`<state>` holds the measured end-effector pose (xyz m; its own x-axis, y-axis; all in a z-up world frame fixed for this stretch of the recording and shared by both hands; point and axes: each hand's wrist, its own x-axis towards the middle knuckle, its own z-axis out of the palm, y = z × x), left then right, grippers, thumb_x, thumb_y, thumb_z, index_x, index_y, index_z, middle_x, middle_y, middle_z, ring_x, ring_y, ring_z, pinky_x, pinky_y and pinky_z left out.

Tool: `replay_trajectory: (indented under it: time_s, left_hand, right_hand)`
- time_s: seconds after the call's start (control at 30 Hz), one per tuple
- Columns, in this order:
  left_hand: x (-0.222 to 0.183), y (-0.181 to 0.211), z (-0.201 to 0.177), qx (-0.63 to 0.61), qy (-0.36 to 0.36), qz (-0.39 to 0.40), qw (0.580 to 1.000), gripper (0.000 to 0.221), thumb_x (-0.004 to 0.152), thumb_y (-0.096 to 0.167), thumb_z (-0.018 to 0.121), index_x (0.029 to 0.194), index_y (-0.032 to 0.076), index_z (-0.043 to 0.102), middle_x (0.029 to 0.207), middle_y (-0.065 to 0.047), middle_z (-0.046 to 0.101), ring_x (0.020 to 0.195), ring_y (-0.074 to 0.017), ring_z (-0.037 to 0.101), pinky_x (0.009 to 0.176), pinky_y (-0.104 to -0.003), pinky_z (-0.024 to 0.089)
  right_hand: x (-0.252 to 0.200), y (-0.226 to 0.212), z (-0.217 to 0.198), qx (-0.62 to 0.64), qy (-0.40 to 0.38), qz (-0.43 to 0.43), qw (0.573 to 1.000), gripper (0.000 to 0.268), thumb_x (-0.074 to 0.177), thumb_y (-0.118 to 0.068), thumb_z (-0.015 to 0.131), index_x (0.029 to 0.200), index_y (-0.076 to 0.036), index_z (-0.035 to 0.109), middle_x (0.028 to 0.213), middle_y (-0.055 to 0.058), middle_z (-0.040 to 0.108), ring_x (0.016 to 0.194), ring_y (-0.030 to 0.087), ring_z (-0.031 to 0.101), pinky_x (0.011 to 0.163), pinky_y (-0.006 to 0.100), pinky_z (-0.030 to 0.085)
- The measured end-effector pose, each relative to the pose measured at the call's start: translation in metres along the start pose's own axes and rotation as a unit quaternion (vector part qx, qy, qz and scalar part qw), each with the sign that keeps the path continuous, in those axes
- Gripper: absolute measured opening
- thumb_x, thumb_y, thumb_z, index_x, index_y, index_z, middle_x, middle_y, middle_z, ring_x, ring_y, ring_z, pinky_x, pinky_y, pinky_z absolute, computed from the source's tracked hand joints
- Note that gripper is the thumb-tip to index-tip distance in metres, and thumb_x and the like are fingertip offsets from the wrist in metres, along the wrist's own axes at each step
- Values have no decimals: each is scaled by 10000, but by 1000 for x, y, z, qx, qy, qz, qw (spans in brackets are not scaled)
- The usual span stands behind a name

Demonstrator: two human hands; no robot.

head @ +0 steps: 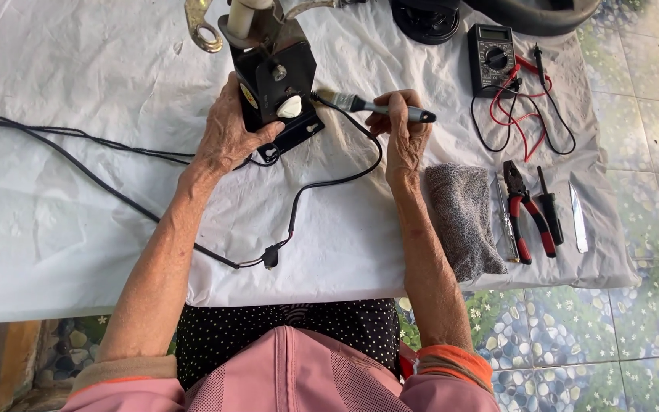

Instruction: The person uses a brush to clean the exterior of a small black electronic device with a white knob. They repeatedly brush different sides and edges of the device while holding it with the other hand. The device remains on a white cloth-covered table throughout the clip.

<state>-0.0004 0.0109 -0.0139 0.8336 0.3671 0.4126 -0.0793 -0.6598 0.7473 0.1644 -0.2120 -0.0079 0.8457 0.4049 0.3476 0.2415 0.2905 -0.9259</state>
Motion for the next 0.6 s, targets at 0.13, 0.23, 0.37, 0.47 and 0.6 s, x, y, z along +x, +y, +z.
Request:
replay_trajectory:
  time_s: [0.13,0.23,0.37,0.47,0.6]
  left_hand:
    - [0,1,0,-9,-1,12,1000,653,869,287,758,1365,33,417,1187,-129,487,1054,-315,554,869,-464,516]
    - [1,0,1,9,3,23,1000,635,871,276,762,1353,28,432,1181,-132,479,1062,-322,552,874,-477,514]
    - [0,3,-1,-9,1,13,1000,630,878,268,763,1351,33,420,1170,-126,488,1038,-304,562,868,-456,530]
    - [0,3,-1,-8,0,21,1000,628,885,262,761,1357,30,417,1172,-126,488,1041,-305,560,881,-455,525]
    - [0,3,-1,-11,4,-1,1000,650,859,242,778,1354,26,416,1147,-135,536,1007,-319,598,857,-451,536]
  right_hand:
    - [1,-10,3,-11,9,26,1000,341,984,-354,574,864,-43,646,636,119,669,523,148,617,513,240,506]
    - [-2,-21,8,-61,26,52,996,312,919,-304,555,787,-35,641,615,94,645,510,159,644,424,256,517]
    - [-4,-24,5,-79,-2,-2,997,330,979,-312,526,830,-38,634,660,89,662,529,129,620,461,233,499]
    - [-8,-30,12,-114,-6,-17,993,355,993,-338,517,824,-54,647,660,66,669,533,122,631,465,234,516]
    - [-3,-23,5,-95,25,-34,995,361,967,-335,530,832,-25,658,625,102,677,534,147,656,486,237,517]
